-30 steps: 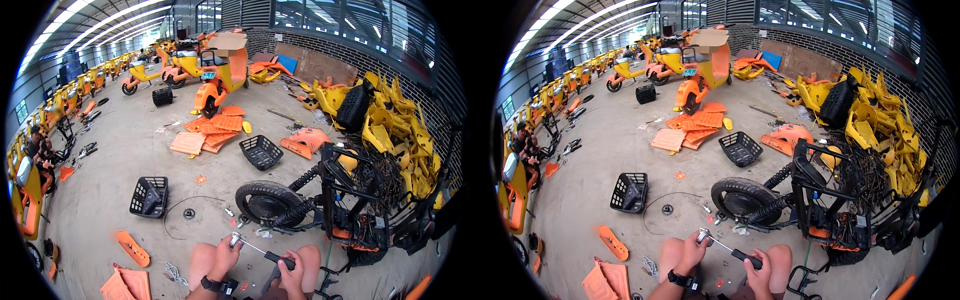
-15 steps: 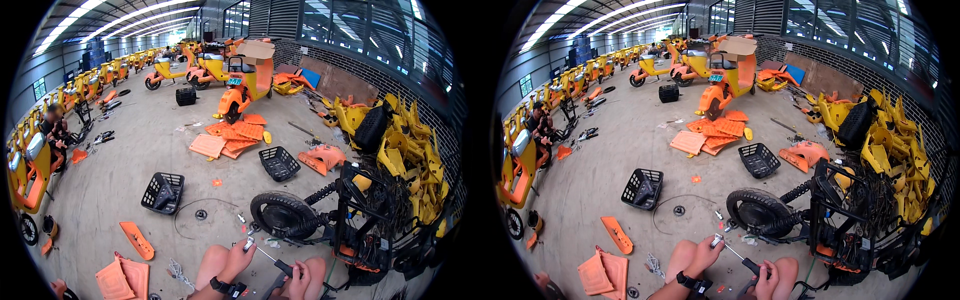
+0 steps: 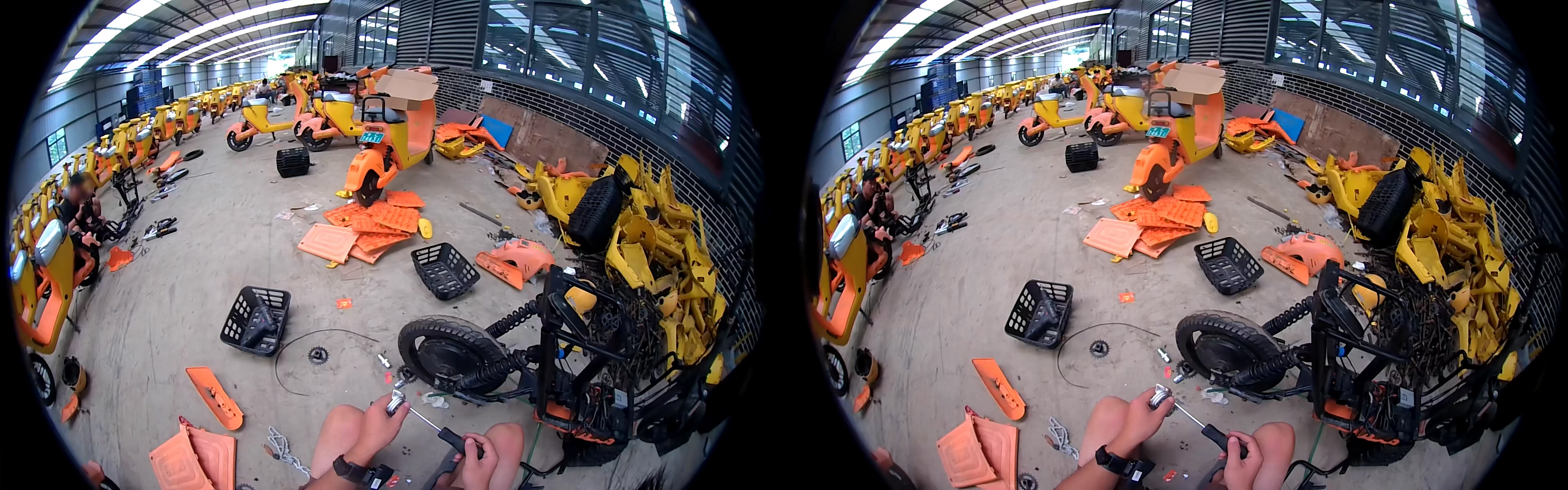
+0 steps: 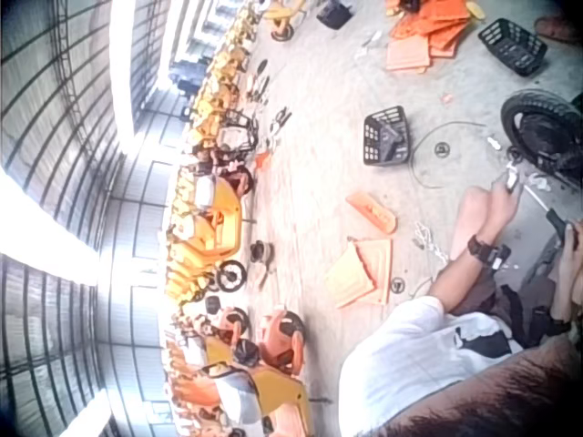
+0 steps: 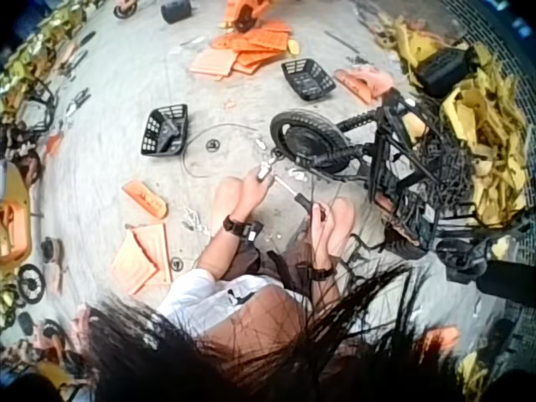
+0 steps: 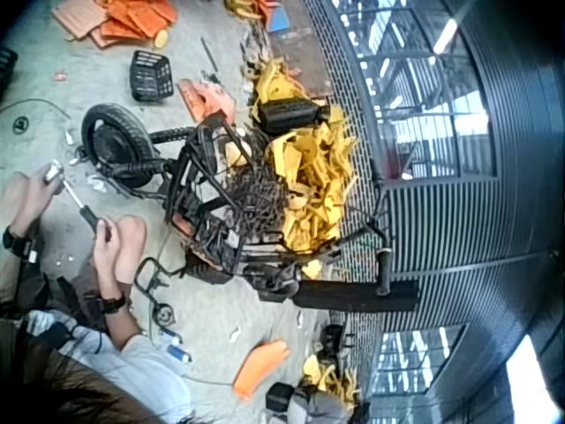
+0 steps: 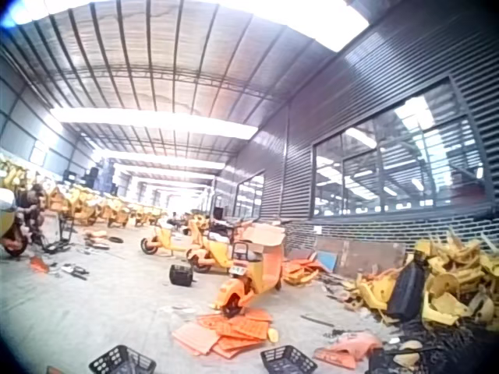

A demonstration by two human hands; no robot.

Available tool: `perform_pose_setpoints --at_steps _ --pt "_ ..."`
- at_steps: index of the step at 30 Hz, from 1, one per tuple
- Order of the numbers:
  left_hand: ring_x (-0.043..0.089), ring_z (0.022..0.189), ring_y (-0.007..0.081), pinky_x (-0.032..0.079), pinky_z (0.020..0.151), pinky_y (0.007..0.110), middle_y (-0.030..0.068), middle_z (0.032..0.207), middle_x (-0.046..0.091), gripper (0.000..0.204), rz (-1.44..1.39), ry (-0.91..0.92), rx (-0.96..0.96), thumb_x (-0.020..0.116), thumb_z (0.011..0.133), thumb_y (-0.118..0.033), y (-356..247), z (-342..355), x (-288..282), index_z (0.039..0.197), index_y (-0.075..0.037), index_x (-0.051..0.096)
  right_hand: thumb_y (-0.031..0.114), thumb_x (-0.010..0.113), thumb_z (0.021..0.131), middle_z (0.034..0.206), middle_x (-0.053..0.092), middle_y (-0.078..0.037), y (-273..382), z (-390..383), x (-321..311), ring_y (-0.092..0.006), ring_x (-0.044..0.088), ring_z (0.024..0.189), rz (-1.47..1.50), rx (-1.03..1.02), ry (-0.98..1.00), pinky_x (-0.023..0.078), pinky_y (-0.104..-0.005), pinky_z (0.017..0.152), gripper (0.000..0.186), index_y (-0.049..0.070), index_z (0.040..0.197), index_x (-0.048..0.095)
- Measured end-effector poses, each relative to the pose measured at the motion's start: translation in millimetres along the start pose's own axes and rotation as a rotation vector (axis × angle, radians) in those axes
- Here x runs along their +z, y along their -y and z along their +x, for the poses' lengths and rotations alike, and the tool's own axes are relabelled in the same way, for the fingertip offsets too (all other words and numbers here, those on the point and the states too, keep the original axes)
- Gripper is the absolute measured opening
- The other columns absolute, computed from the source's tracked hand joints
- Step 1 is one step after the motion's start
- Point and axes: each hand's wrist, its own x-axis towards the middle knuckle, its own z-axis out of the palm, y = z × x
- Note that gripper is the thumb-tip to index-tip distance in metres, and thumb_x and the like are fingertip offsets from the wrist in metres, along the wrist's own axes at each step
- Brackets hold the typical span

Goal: The person disassembles a light component using a screwdriver, removing screws and separating the internal parts while sitting in a workspace containing various moped frames and components.

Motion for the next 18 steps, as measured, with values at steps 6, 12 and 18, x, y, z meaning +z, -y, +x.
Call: perform_pose_setpoints --at_steps 6,12,18 --pt "0.06 0.068 0.0116 0.049 0.062 0.028 0.0056 0.077 0.067 0.026 -0.014 0.041 -0.034 0.07 0.092 -0.025 -4 2 -1 0.103 -0.001 0.067 0.027 0.06 0.098 0.068 0.056 0.002 -4 1 -1 -0.0083 0.048 0.054 0.037 0.002 -0.001 0.038 -0.0232 0.05 0.023 0.008 0.111 0.064" --pt "0.062 0.073 0.0098 0.051 0.065 0.027 0.0048 0.081 0.068 0.026 -0.239 0.017 -0.056 0.07 0.092 -0.023 -3 2 -1 0.105 -0.001 0.068 0.029 0.059 0.099 0.068 0.056 0.0 -1 0 -2 -0.01 0.048 0.055 0.001 -0.029 0.01 0.039 -0.0249 0.05 0.026 0.007 0.111 0.063" --pt "0.059 0.075 0.0078 0.05 0.067 0.024 0.0011 0.084 0.067 0.024 -0.224 0.026 -0.083 0.071 0.092 -0.021 -9 1 -2 0.107 -0.001 0.068 0.032 0.059 0.099 0.073 0.06 -0.004 -10 3 -3 -0.0124 0.052 0.06 -0.046 -0.025 0.0 0.041 -0.0271 0.053 0.03 0.005 0.112 0.063"
